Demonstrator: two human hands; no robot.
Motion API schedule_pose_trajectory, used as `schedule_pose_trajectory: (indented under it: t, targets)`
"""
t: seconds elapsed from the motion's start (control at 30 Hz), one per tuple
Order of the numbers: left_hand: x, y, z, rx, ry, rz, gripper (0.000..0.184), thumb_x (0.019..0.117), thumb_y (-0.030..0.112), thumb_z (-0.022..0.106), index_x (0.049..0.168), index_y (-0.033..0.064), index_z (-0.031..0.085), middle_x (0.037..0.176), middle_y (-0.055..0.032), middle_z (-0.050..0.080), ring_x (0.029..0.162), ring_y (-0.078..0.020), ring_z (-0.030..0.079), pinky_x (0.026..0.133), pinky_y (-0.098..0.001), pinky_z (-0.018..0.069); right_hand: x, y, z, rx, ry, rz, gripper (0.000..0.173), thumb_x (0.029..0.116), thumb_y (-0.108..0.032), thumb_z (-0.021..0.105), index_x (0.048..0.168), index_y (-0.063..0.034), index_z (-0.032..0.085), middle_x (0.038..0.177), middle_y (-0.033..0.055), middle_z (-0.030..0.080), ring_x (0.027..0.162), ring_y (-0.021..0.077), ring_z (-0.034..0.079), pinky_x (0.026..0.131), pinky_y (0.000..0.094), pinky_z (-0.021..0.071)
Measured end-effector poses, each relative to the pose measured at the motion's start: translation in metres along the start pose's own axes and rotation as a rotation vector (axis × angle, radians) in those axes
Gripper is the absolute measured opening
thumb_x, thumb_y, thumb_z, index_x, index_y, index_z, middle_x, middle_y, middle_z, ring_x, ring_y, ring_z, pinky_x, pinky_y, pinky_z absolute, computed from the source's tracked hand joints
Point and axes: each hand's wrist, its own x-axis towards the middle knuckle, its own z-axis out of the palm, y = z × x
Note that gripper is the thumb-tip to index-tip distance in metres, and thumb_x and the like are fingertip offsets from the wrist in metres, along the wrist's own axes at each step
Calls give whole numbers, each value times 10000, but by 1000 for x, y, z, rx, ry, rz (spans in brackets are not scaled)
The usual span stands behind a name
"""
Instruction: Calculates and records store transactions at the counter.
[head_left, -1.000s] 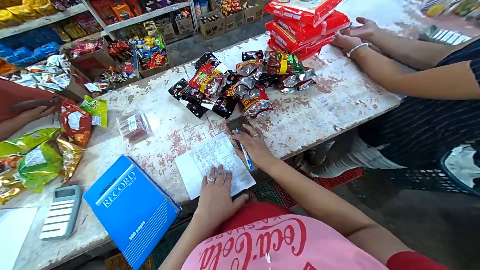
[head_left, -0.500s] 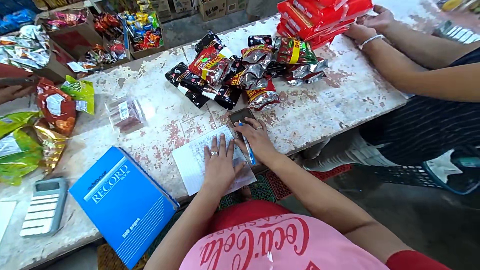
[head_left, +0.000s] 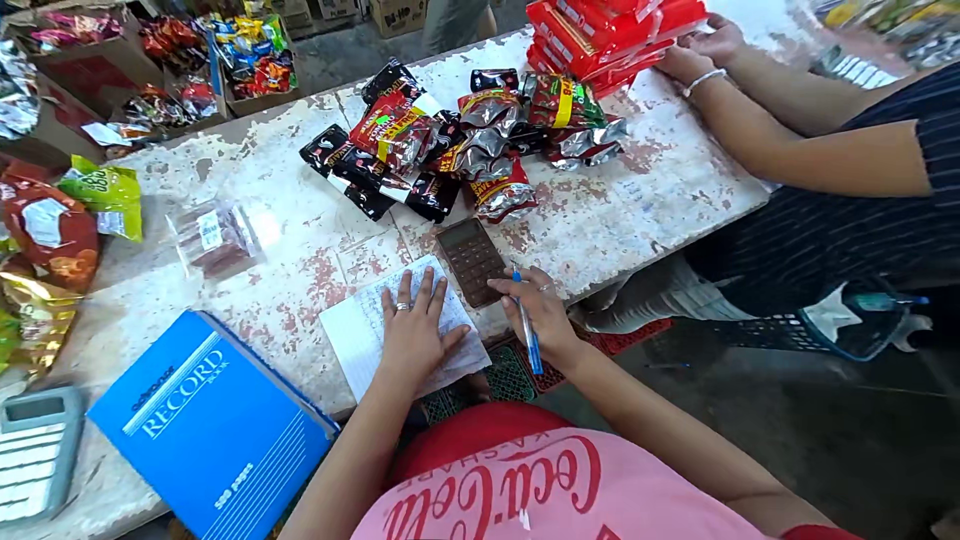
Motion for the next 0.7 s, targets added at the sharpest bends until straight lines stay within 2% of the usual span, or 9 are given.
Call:
schedule_pose_trajectory:
  t: [0.07, 0.13, 0.2, 0.3, 0.37, 0.43, 0.5, 0.6, 0.7]
  targets:
    - [2, -3, -1, 8, -12, 0, 868, 967, 750, 320, 1621, 179, 306, 1708, -70, 202, 1568, -414, 121, 1171, -731, 110, 0, -1, 1, -38, -25, -2, 301, 1064, -256, 468, 1202, -95, 682, 1198, 58, 740, 1275, 308, 604, 1140, 629, 332]
    - [3, -5, 0, 11, -3, 6, 878, 961, 756, 306, 1620, 175, 309, 1706, -76, 207, 1566, -420, 124, 1166, -739, 104, 3, -2, 1, -92, -77, 24, 311, 1041, -229, 494, 1213, -74, 701, 1207, 70, 740, 1277, 363, 601, 1110, 670, 351]
    - [3, -5, 1, 22, 12, 7, 881, 960, 763, 291, 1618, 178, 313, 1704, -71, 216, 1563, -417, 144, 1165, -738, 114, 9, -4, 3, -110, -63, 20, 296, 1031, -221, 508, 1192, -69, 705, 1160, 71, 750, 1245, 369, 616, 1096, 648, 379]
    - [1, -7, 6, 54, 98, 25, 881, 953, 779, 264, 1595, 186, 372, 1679, -59, 294, 1529, -387, 277, 1161, -686, 200, 22, -12, 9, -112, -35, -13, 271, 1024, -210, 528, 1184, -68, 695, 1134, 76, 747, 1214, 346, 617, 1089, 578, 401]
    - [1, -8, 8, 65, 116, 29, 890, 949, 788, 240, 1592, 188, 378, 1674, -54, 308, 1508, -372, 322, 1149, -648, 245, 29, -15, 14, -131, -95, 8, 269, 1025, -214, 542, 1190, -73, 701, 1125, 87, 744, 1226, 358, 610, 1085, 596, 403]
    - [1, -8, 7, 64, 112, 32, 895, 949, 789, 230, 1594, 185, 374, 1674, -58, 306, 1506, -369, 326, 1150, -635, 250, 33, -15, 18, -150, -112, 18, 261, 1032, -219, 543, 1179, -76, 703, 1095, 91, 746, 1225, 364, 612, 1086, 612, 399]
    - [1, -8, 7, 65, 122, 36, 894, 949, 789, 232, 1590, 185, 382, 1669, -57, 319, 1501, -368, 335, 1147, -627, 260, 33, -11, 21, -157, -57, -15, 253, 1030, -215, 531, 1156, -79, 703, 1057, 75, 752, 1185, 338, 629, 1070, 580, 415]
    - [0, -9, 9, 64, 141, 41, 894, 950, 788, 226, 1587, 183, 388, 1664, -59, 329, 1494, -367, 346, 1144, -624, 265, 29, -6, 15, -135, -105, -12, 268, 1034, -218, 530, 1185, -73, 698, 1107, 79, 750, 1228, 354, 615, 1091, 588, 404]
    - [0, -8, 7, 61, 125, 39, 889, 952, 787, 228, 1589, 187, 383, 1669, -58, 319, 1498, -367, 339, 1148, -628, 253, 19, 5, 2, -157, -12, -37, 272, 1029, -206, 519, 1152, -55, 708, 1090, 82, 760, 1184, 355, 651, 1078, 593, 438]
